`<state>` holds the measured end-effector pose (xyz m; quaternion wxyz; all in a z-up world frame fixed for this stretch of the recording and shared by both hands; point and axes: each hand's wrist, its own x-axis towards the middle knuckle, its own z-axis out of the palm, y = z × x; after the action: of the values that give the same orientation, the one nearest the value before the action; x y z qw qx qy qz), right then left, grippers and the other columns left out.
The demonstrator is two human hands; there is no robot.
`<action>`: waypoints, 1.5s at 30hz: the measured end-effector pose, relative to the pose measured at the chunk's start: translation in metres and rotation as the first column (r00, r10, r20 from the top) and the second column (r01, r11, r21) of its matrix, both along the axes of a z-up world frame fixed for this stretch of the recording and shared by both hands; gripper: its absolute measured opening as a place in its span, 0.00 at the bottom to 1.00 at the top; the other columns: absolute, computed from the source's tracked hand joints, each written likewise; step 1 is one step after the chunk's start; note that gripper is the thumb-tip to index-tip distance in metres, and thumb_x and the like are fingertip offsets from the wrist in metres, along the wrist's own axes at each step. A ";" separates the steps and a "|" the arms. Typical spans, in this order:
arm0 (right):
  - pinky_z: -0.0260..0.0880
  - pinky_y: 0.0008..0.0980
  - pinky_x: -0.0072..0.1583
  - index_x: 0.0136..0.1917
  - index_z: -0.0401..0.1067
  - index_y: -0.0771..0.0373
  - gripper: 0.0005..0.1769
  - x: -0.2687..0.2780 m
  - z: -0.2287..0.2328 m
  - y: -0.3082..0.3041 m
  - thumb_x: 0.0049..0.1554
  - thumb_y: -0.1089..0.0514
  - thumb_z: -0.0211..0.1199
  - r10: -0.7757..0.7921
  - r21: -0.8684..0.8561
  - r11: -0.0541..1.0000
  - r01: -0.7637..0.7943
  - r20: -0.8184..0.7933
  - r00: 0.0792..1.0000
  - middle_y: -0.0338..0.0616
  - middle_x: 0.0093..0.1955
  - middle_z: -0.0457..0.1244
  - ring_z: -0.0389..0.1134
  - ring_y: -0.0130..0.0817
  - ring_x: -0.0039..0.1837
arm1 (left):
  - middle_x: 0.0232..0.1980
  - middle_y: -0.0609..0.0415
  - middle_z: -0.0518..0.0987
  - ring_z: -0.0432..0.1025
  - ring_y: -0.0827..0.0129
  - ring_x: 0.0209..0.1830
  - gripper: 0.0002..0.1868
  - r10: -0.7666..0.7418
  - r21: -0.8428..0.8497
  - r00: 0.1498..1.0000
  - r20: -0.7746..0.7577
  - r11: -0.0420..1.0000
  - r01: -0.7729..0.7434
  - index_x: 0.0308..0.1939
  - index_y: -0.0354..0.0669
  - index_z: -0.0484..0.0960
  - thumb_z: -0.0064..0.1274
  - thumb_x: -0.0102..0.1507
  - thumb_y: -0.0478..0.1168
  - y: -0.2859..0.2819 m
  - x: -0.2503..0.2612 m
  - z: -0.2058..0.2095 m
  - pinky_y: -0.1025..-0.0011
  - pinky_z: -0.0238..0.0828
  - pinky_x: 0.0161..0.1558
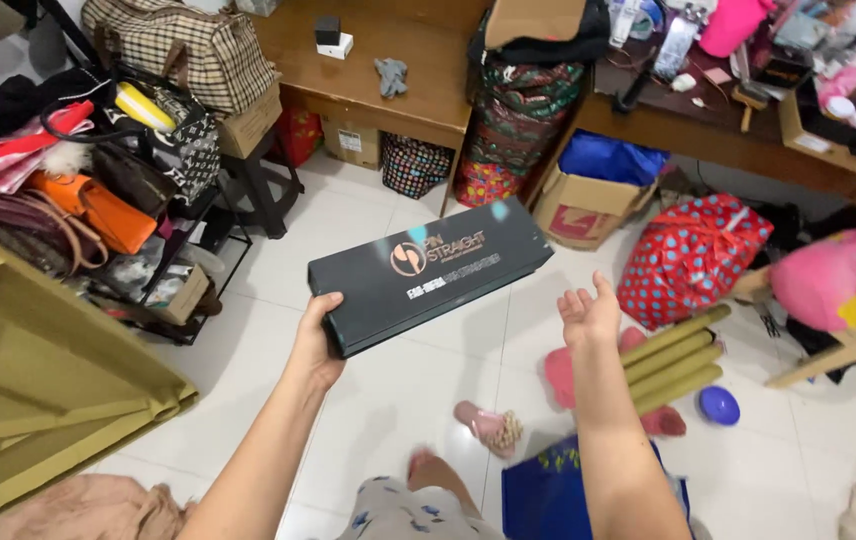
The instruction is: Cleaning and organizing various objects including books, electronic boxes, and containers using a grey cloth.
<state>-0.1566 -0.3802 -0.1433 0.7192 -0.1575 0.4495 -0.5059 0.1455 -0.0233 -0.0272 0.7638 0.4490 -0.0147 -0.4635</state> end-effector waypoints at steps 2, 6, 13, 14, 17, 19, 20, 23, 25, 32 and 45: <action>0.65 0.51 0.68 0.82 0.44 0.54 0.47 0.022 0.008 -0.026 0.58 0.44 0.65 0.014 -0.053 0.998 -0.016 -0.043 0.999 0.55 0.78 0.48 0.58 0.55 0.73 | 0.62 0.52 0.74 0.70 0.60 0.62 0.34 0.017 -0.010 1.000 0.010 1.000 -0.017 0.66 0.52 0.70 0.54 0.54 0.49 -0.021 0.027 -0.009 0.58 0.69 0.59; 0.65 0.47 0.61 0.75 0.58 0.54 0.35 0.081 0.015 -0.084 0.58 0.48 0.63 -0.023 -0.198 0.980 0.001 -0.111 0.994 0.51 0.74 0.54 0.59 0.47 0.67 | 0.61 0.52 0.74 0.70 0.62 0.61 0.34 0.054 0.072 0.995 0.085 0.996 -0.060 0.66 0.52 0.69 0.54 0.54 0.48 -0.076 0.087 -0.021 0.59 0.69 0.59; 0.67 0.37 0.53 0.65 0.66 0.53 0.22 0.205 0.002 -0.252 0.58 0.50 0.62 0.020 -0.241 0.968 -0.071 -0.209 0.978 0.37 0.54 0.61 0.64 0.33 0.54 | 0.60 0.48 0.74 0.71 0.58 0.60 0.33 0.066 -0.013 0.998 -0.006 0.998 -0.066 0.64 0.43 0.69 0.55 0.56 0.47 -0.224 0.197 -0.052 0.56 0.73 0.58; 0.62 0.33 0.48 0.56 0.63 0.56 0.13 0.221 -0.007 -0.277 0.63 0.53 0.63 0.077 -0.408 0.905 -0.121 -0.123 0.989 0.34 0.47 0.58 0.61 0.30 0.49 | 0.60 0.49 0.74 0.71 0.58 0.59 0.34 0.048 0.048 0.999 0.005 0.998 -0.048 0.66 0.48 0.68 0.54 0.54 0.47 -0.239 0.205 -0.043 0.56 0.73 0.57; 0.57 0.26 0.40 0.48 0.66 0.57 0.08 0.297 0.037 -0.315 0.64 0.56 0.64 0.116 -0.486 0.862 -0.147 -0.094 0.989 0.31 0.39 0.57 0.59 0.25 0.41 | 0.60 0.48 0.74 0.71 0.58 0.59 0.36 0.042 0.101 0.998 0.045 0.994 -0.047 0.67 0.49 0.67 0.53 0.53 0.46 -0.280 0.244 -0.042 0.56 0.73 0.56; 0.58 0.23 0.37 0.50 0.72 0.55 0.04 0.350 0.064 -0.338 0.60 0.56 0.63 0.094 -0.404 0.903 -0.148 -0.151 0.984 0.30 0.37 0.60 0.60 0.21 0.37 | 0.60 0.47 0.74 0.71 0.57 0.60 0.37 0.060 0.094 0.996 0.073 0.993 -0.067 0.67 0.47 0.67 0.53 0.53 0.45 -0.298 0.274 -0.048 0.55 0.72 0.57; 0.60 0.22 0.39 0.47 0.73 0.55 0.03 0.375 0.065 -0.357 0.61 0.56 0.64 0.093 -0.443 0.871 -0.211 -0.274 0.957 0.30 0.38 0.62 0.61 0.20 0.39 | 0.61 0.48 0.74 0.70 0.58 0.60 0.38 0.051 0.108 0.996 0.074 0.992 -0.059 0.68 0.47 0.67 0.53 0.52 0.45 -0.308 0.291 -0.050 0.56 0.71 0.58; 0.62 0.22 0.40 0.41 0.71 0.58 0.09 0.451 0.047 -0.418 0.62 0.55 0.67 0.076 -0.534 0.779 -0.329 -0.441 0.894 0.31 0.39 0.64 0.61 0.19 0.39 | 0.61 0.48 0.74 0.70 0.59 0.61 0.40 0.045 0.139 0.997 0.068 0.989 -0.055 0.69 0.48 0.67 0.53 0.51 0.45 -0.338 0.341 -0.066 0.58 0.69 0.59; 0.61 0.22 0.40 0.38 0.69 0.60 0.15 0.505 0.034 -0.453 0.62 0.54 0.69 0.058 -0.590 0.715 -0.377 -0.487 0.872 0.33 0.38 0.64 0.60 0.19 0.38 | 0.61 0.48 0.74 0.69 0.59 0.62 0.40 0.045 0.153 0.997 0.063 0.987 -0.054 0.69 0.48 0.68 0.54 0.50 0.44 -0.358 0.379 -0.085 0.58 0.69 0.60; 0.56 0.23 0.37 0.39 0.72 0.60 0.10 0.703 -0.014 -0.547 0.61 0.56 0.67 0.180 -0.519 0.654 -0.550 -0.600 0.780 0.31 0.34 0.62 0.58 0.19 0.34 | 0.62 0.49 0.75 0.70 0.58 0.63 0.42 0.027 0.140 0.999 0.022 0.990 -0.030 0.70 0.46 0.66 0.55 0.49 0.42 -0.428 0.528 -0.130 0.59 0.69 0.62; 0.65 0.32 0.47 0.58 0.78 0.66 0.18 0.911 -0.263 -0.624 0.55 0.56 0.70 0.486 0.014 0.504 -0.863 -0.831 0.270 0.43 0.48 0.70 0.65 0.31 0.45 | 0.61 0.48 0.77 0.71 0.60 0.62 0.47 -0.055 0.313 0.998 -0.026 0.948 0.061 0.71 0.44 0.67 0.58 0.45 0.41 -0.464 0.696 -0.174 0.64 0.66 0.64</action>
<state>0.7540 -1.0046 -0.4067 0.5513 -0.6921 0.4536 -0.1065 0.8412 -0.4874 -0.2014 0.6688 0.5601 0.0526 -0.4860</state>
